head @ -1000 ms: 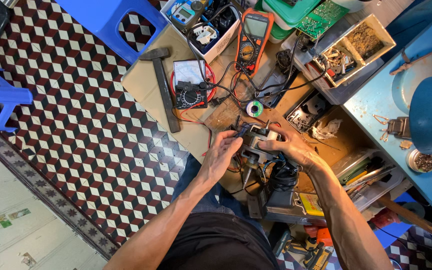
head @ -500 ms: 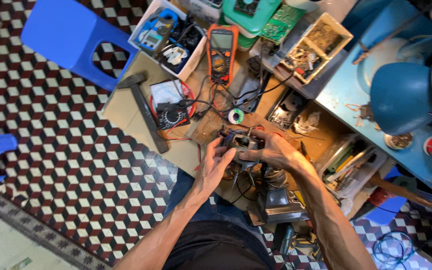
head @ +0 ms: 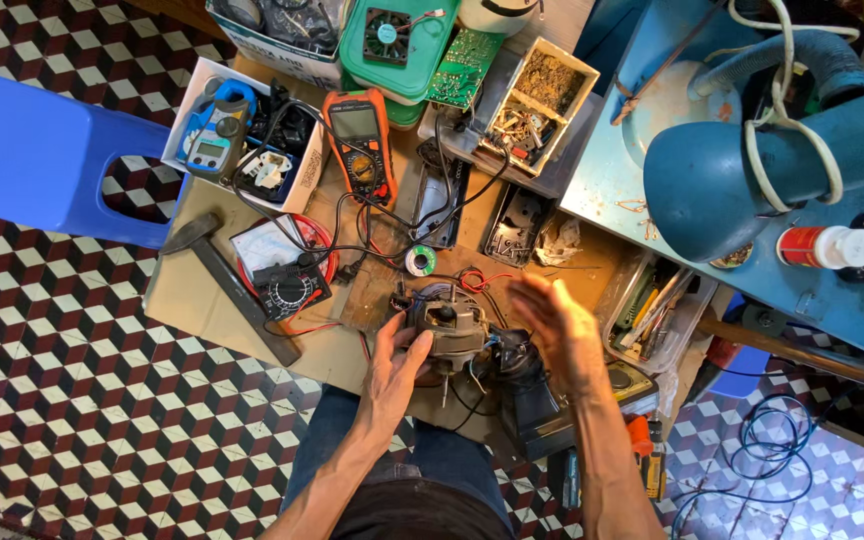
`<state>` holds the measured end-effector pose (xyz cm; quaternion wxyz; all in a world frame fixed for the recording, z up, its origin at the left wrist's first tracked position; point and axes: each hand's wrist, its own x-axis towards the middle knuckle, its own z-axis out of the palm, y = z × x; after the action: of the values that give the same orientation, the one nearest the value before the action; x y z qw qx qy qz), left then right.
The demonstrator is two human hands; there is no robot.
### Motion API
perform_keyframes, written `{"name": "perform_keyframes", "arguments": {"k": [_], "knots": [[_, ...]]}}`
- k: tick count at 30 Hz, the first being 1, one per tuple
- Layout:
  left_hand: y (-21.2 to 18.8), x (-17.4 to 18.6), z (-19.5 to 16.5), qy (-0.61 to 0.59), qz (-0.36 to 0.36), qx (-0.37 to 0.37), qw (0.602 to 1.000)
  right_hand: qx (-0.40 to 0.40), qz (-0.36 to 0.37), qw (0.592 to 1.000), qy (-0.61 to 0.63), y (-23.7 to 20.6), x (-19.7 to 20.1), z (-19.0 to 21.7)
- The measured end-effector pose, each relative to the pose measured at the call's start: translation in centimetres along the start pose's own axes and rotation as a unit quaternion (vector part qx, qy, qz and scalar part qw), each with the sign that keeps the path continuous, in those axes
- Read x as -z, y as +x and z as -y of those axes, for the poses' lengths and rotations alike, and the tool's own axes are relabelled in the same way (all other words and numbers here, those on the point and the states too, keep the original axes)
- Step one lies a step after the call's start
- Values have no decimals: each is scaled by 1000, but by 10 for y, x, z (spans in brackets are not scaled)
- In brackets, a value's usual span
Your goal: The person disassembles a small motor or pump, removes the rotor, and wipes it with a cloth. They use a power drill to remove screws, separate the housing, and clean the internal components on a cluttered workbench.
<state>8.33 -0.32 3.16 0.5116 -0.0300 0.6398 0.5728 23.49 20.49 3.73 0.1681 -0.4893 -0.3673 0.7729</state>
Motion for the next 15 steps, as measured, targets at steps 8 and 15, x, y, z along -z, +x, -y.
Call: {"name": "perform_keyframes", "arguments": {"k": [8, 15], "knots": [[-12, 4, -27, 91, -57, 26, 994, 218, -136, 737, -625, 135, 64, -17], [-25, 0, -61, 43, -53, -74, 995, 216, -172, 818, -505, 109, 70, 9]]}}
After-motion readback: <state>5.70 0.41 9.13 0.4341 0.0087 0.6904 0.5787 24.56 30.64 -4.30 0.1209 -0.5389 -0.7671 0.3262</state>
